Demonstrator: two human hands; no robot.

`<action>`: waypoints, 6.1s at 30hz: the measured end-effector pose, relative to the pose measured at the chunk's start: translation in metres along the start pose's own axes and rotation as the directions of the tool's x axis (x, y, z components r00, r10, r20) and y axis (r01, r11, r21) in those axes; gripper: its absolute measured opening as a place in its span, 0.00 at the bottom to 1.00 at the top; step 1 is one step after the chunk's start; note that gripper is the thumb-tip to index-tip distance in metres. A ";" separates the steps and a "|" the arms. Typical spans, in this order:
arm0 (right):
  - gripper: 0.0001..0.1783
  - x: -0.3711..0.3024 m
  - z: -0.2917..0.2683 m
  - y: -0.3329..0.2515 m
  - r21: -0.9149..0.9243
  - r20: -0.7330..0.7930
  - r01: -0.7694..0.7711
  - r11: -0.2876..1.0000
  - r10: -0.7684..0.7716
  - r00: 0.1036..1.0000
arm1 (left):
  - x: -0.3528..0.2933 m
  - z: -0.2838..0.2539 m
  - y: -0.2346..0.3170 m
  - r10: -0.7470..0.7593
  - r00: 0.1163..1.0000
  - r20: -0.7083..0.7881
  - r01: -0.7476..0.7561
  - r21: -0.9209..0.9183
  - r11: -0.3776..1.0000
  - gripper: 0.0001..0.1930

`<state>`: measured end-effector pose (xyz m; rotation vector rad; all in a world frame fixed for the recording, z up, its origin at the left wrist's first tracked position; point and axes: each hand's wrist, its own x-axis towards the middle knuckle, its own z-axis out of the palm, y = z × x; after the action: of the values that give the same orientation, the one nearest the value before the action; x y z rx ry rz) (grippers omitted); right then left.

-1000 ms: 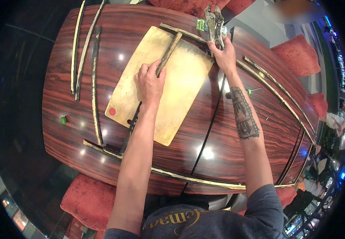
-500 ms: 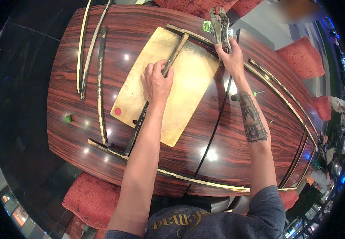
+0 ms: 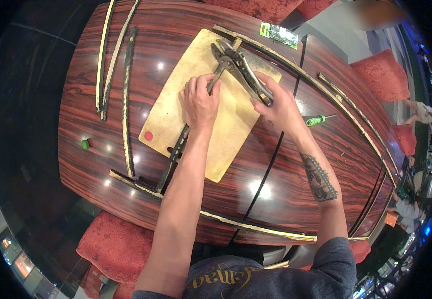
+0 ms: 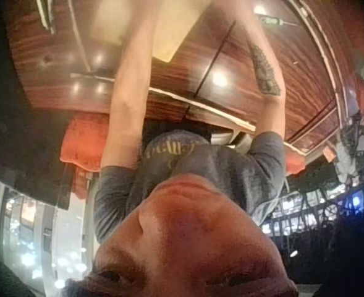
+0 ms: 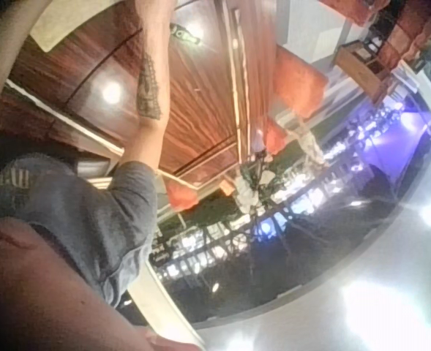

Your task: The person uses pliers to strip and scrape a long, thin, gold-colored trim piece on a wooden table. They repeatedly reposition the trim and apply the pliers along its length to remove material or residue.

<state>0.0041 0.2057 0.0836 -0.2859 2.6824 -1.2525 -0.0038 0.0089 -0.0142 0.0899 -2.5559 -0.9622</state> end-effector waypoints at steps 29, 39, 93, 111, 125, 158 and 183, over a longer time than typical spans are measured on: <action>0.25 -0.009 0.031 0.006 0.026 -0.119 0.026 0.999 -0.023 0.993 | -0.004 0.003 -0.002 0.097 0.995 -0.024 -0.093 0.137 0.986 0.06; 0.29 -0.018 0.030 0.041 -0.293 -0.303 -0.035 0.956 -0.058 0.951 | 0.004 -0.008 0.009 -0.067 0.995 0.068 0.062 0.076 0.995 0.26; 0.11 0.091 0.050 0.002 -0.360 0.185 0.410 0.838 -0.367 0.912 | 0.005 -0.007 0.004 -0.090 0.993 0.076 0.092 -0.023 0.995 0.17; 0.14 0.087 0.043 -0.022 -0.547 0.330 0.491 0.678 -0.364 0.871 | 0.006 -0.006 0.006 -0.116 0.989 0.091 0.119 -0.026 0.993 0.17; 0.11 0.090 0.054 -0.004 -0.202 0.111 0.389 0.899 -0.374 0.921 | 0.005 -0.007 0.005 -0.133 0.989 0.070 0.136 -0.032 0.990 0.09; 0.27 -0.002 -0.056 0.020 0.463 0.070 -0.129 0.877 0.109 0.992 | 0.008 -0.006 0.005 -0.122 0.992 0.042 0.121 0.008 0.993 0.07; 0.34 0.022 -0.013 -0.020 -0.078 0.118 -0.101 0.992 0.110 0.987 | 0.006 -0.004 0.004 -0.142 0.989 0.035 0.143 -0.018 0.990 0.05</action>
<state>-0.0181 0.1980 0.1057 -0.2187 2.6046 -1.0738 -0.0072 0.0084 -0.0071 0.2558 -2.5988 -1.0499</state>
